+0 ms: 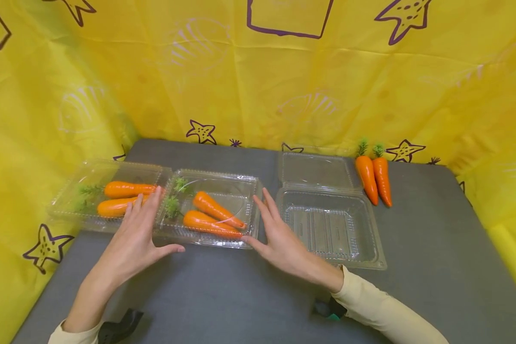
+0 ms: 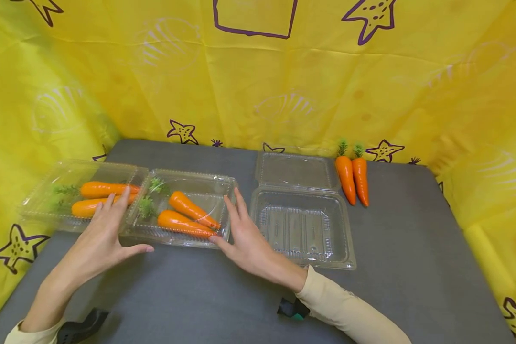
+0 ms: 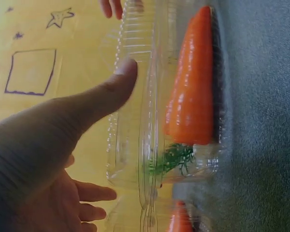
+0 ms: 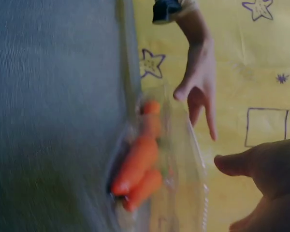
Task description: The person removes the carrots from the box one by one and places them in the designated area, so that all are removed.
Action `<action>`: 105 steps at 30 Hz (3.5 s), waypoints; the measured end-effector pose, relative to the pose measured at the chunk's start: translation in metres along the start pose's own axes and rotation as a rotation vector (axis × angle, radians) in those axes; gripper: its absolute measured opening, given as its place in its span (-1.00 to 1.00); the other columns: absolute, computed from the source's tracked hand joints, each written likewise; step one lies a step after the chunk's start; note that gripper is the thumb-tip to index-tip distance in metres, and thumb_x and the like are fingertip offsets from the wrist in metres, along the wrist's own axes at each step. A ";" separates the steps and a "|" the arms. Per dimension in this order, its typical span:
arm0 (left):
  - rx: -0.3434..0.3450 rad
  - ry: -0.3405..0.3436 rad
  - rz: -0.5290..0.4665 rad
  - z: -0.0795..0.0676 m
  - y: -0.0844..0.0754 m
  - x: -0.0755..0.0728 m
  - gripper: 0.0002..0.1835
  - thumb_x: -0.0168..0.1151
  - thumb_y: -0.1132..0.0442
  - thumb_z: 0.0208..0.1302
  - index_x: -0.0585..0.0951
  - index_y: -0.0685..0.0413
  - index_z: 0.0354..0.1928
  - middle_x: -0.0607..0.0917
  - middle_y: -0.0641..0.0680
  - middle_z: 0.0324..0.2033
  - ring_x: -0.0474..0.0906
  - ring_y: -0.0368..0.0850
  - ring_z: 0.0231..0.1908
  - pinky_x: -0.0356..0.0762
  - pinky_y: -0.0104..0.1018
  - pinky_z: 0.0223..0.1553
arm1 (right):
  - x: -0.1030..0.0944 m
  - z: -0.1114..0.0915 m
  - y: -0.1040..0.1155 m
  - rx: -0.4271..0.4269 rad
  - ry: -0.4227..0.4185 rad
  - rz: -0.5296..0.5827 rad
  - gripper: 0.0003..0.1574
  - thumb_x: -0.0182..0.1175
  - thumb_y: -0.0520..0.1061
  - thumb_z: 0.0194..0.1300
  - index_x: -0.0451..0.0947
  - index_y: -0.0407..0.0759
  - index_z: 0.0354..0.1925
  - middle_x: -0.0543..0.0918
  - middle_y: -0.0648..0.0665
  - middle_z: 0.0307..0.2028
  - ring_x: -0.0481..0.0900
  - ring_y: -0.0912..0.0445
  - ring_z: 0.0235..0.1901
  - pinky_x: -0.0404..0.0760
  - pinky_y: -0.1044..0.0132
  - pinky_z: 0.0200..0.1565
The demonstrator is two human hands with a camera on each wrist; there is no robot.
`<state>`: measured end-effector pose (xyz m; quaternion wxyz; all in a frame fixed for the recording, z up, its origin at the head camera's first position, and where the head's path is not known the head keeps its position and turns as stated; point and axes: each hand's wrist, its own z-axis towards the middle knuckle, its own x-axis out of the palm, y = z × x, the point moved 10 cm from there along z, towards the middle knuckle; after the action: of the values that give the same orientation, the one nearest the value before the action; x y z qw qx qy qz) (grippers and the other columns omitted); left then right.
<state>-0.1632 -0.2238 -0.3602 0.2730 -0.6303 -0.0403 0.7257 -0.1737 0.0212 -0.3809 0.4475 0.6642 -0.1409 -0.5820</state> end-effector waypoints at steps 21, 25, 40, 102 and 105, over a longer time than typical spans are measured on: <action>-0.013 0.000 -0.126 0.000 -0.006 0.022 0.44 0.63 0.23 -0.15 -0.31 0.02 0.56 -0.27 0.24 0.52 -0.10 0.44 0.42 0.22 0.44 0.15 | 0.029 -0.009 -0.028 0.261 -0.060 0.466 0.27 0.34 -0.12 0.24 -0.33 -0.21 0.55 -0.35 -0.30 0.53 -0.22 -0.26 0.48 0.14 -0.19 0.34; -0.045 0.003 -0.204 -0.001 -0.002 0.029 0.43 0.60 0.27 -0.10 -0.37 0.01 0.55 -0.29 0.26 0.52 -0.14 0.42 0.43 0.12 0.42 0.23 | 0.032 -0.012 -0.030 0.292 -0.098 0.524 0.27 0.35 -0.19 0.20 -0.30 -0.24 0.54 -0.30 -0.31 0.53 -0.25 -0.22 0.49 -0.06 -0.17 0.42; -0.069 -0.104 -0.257 -0.002 -0.002 0.034 0.50 0.65 0.25 -0.20 -0.36 -0.04 0.55 -0.24 0.18 0.54 -0.16 0.37 0.45 -0.04 0.40 0.32 | 0.058 -0.025 -0.030 0.122 -0.251 0.830 0.23 0.21 -0.43 0.25 -0.41 -0.21 0.54 -0.35 -0.27 0.54 -0.23 -0.12 0.50 -0.05 0.15 0.43; -0.508 -0.029 -0.782 -0.022 0.043 0.071 0.29 0.55 0.29 -0.01 -0.19 -0.28 0.57 -0.15 0.10 0.54 0.24 0.26 0.35 0.16 0.21 0.32 | 0.056 -0.016 -0.038 0.038 -0.309 0.540 0.24 0.29 -0.28 0.21 -0.29 -0.05 0.57 -0.34 -0.01 0.56 -0.30 0.06 0.52 -0.15 -0.11 0.45; -0.503 -0.029 -0.839 -0.023 0.043 0.072 0.27 0.53 0.34 0.01 -0.17 -0.35 0.56 -0.21 0.01 0.54 0.18 0.23 0.38 0.21 0.01 0.33 | 0.056 -0.016 -0.039 0.041 -0.310 0.553 0.23 0.27 -0.33 0.21 -0.28 -0.06 0.57 -0.33 -0.02 0.56 -0.30 0.05 0.52 -0.15 -0.09 0.45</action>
<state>-0.1607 -0.2344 -0.4466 0.3805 -0.5959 -0.4689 0.5294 -0.1560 0.0099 -0.4479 0.5485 0.5127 -0.3946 -0.5296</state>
